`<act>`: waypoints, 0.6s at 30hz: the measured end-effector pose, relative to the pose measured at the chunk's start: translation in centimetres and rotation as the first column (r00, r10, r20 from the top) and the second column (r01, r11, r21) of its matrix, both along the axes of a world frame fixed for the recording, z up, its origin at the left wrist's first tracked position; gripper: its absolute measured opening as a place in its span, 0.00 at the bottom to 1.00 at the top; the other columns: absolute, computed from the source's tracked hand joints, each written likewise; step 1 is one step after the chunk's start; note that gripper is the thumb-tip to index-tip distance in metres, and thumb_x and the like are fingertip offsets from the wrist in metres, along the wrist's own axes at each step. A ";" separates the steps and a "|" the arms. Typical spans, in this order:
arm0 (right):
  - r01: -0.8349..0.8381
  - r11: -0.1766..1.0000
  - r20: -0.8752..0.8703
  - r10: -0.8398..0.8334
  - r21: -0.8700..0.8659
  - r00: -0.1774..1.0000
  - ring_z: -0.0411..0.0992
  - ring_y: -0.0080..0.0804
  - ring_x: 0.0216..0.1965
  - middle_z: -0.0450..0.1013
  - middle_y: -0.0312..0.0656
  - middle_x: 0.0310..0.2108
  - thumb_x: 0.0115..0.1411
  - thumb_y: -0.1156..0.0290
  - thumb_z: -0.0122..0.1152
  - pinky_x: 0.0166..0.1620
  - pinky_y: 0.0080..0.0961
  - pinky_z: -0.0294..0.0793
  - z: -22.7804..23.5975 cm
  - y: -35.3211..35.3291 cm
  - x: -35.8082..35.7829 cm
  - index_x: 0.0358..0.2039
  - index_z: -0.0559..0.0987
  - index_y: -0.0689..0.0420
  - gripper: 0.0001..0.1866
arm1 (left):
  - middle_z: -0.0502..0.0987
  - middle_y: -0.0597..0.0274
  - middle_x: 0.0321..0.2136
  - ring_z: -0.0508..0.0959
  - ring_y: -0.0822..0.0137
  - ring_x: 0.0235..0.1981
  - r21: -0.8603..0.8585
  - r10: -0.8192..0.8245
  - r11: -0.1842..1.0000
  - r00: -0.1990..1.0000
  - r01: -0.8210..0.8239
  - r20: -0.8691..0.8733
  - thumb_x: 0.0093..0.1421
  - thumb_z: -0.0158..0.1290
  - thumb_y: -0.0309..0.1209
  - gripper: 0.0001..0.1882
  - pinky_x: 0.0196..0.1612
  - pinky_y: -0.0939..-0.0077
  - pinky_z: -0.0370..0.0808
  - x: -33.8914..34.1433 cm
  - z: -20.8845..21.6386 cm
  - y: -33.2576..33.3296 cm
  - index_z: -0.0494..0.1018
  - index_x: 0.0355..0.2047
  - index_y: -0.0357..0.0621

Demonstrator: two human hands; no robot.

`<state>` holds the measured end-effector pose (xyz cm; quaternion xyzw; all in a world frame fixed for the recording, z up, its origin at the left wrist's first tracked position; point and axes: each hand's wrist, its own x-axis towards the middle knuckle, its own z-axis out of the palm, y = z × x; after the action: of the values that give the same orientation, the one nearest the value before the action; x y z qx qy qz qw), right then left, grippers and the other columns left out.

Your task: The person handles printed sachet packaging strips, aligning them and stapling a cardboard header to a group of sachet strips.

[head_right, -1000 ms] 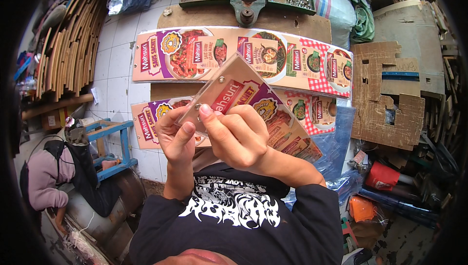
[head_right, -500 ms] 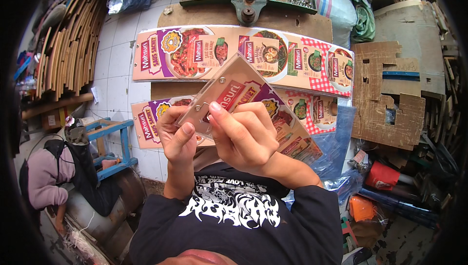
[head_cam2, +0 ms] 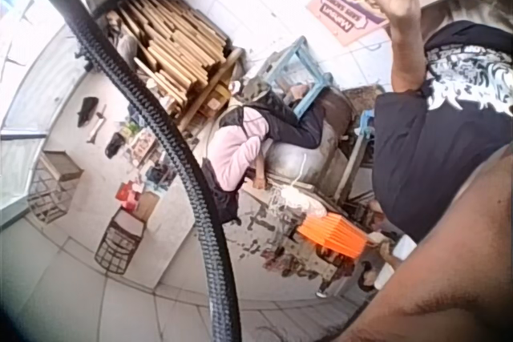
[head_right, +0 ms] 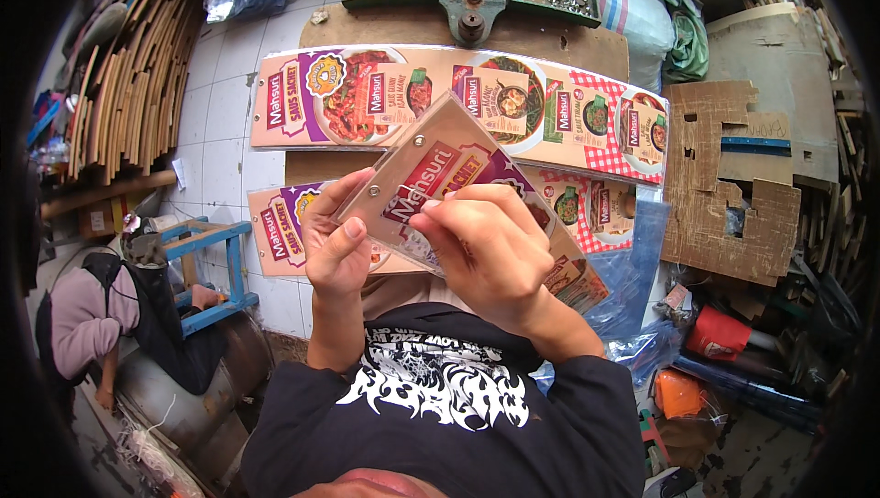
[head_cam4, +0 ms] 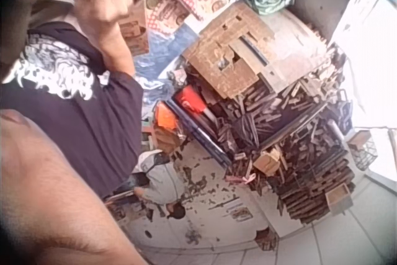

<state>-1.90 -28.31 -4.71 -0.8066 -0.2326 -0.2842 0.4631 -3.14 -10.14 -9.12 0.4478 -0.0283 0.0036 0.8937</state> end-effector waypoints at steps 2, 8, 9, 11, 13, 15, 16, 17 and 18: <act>-0.008 0.999 0.041 0.010 -0.034 0.999 0.76 0.38 0.29 0.77 0.42 0.27 0.44 0.83 0.74 0.31 0.29 0.77 -0.1 0.4 0.4 0.34 0.80 0.64 0.15 | 0.77 0.44 0.49 0.78 0.61 0.51 -0.009 -0.017 1.000 1.000 0.017 0.000 0.57 0.57 0.25 0.28 0.58 0.70 0.70 0.1 0.1 0.1 0.67 0.57 0.23; -0.026 0.990 0.172 0.050 -0.135 0.984 0.76 0.40 0.32 0.77 0.44 0.31 0.41 0.86 0.70 0.34 0.30 0.77 -0.3 1.1 0.4 0.35 0.80 0.66 0.17 | 0.76 0.44 0.50 0.77 0.61 0.52 -0.045 -0.050 0.998 0.999 0.051 0.012 0.58 0.57 0.25 0.28 0.59 0.70 0.70 0.0 0.4 0.0 0.67 0.57 0.24; -0.029 0.990 0.172 0.052 -0.137 0.984 0.76 0.40 0.32 0.77 0.44 0.31 0.41 0.86 0.70 0.34 0.30 0.77 -0.2 1.1 0.4 0.35 0.80 0.66 0.17 | 0.76 0.43 0.51 0.77 0.61 0.53 -0.049 -0.069 0.996 0.997 0.070 0.019 0.58 0.56 0.25 0.28 0.59 0.70 0.70 0.0 0.5 0.0 0.67 0.57 0.24; -0.030 0.974 0.197 0.076 -0.223 0.977 0.76 0.40 0.32 0.77 0.44 0.30 0.40 0.84 0.67 0.34 0.29 0.77 -0.1 1.1 0.5 0.36 0.80 0.67 0.18 | 0.76 0.43 0.51 0.77 0.61 0.53 -0.052 -0.085 0.995 0.996 0.087 0.027 0.58 0.56 0.25 0.27 0.59 0.70 0.70 0.0 0.4 0.2 0.67 0.57 0.24; -0.034 0.971 0.200 0.083 -0.236 0.976 0.75 0.40 0.32 0.77 0.45 0.30 0.39 0.84 0.66 0.34 0.29 0.77 -0.1 1.1 0.6 0.35 0.80 0.67 0.18 | 0.75 0.43 0.52 0.76 0.60 0.54 -0.037 -0.097 0.994 0.995 0.098 0.032 0.59 0.56 0.24 0.27 0.59 0.69 0.70 0.0 0.1 0.3 0.66 0.58 0.24; -0.036 0.968 0.202 0.088 -0.250 0.975 0.75 0.40 0.32 0.77 0.45 0.30 0.38 0.83 0.65 0.34 0.29 0.77 -0.1 1.1 0.6 0.35 0.81 0.68 0.18 | 0.76 0.44 0.51 0.76 0.60 0.54 -0.040 -0.098 0.994 0.995 0.100 0.033 0.59 0.55 0.24 0.27 0.59 0.69 0.70 0.0 0.1 0.3 0.66 0.58 0.24; -0.030 0.965 0.208 0.087 -0.261 0.974 0.75 0.39 0.32 0.77 0.45 0.30 0.37 0.82 0.65 0.34 0.29 0.77 -0.1 1.1 0.6 0.34 0.81 0.68 0.18 | 0.76 0.44 0.51 0.76 0.60 0.54 -0.041 -0.100 0.994 0.994 0.101 0.033 0.59 0.55 0.24 0.27 0.59 0.69 0.70 0.0 0.2 0.3 0.66 0.58 0.24; -0.024 0.962 0.213 0.085 -0.272 0.973 0.75 0.39 0.32 0.77 0.46 0.30 0.36 0.81 0.65 0.33 0.29 0.77 -0.1 1.1 0.5 0.33 0.81 0.68 0.17 | 0.76 0.44 0.51 0.76 0.60 0.54 -0.042 -0.099 0.994 0.994 0.101 0.034 0.59 0.55 0.24 0.27 0.59 0.69 0.70 0.0 0.3 0.2 0.66 0.58 0.24; -0.025 0.962 0.213 0.086 -0.274 0.973 0.75 0.39 0.32 0.77 0.46 0.30 0.36 0.81 0.65 0.33 0.29 0.77 -0.1 1.1 0.5 0.33 0.81 0.68 0.17 | 0.76 0.44 0.50 0.76 0.60 0.54 -0.044 -0.098 0.994 0.995 0.099 0.031 0.60 0.54 0.24 0.26 0.59 0.69 0.70 0.0 0.4 0.2 0.66 0.58 0.24</act>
<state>-1.41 -27.17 -4.86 -0.8182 -0.3420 -0.3255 0.3280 -3.13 -9.96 -8.75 0.4254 -0.0633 -0.0333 0.9022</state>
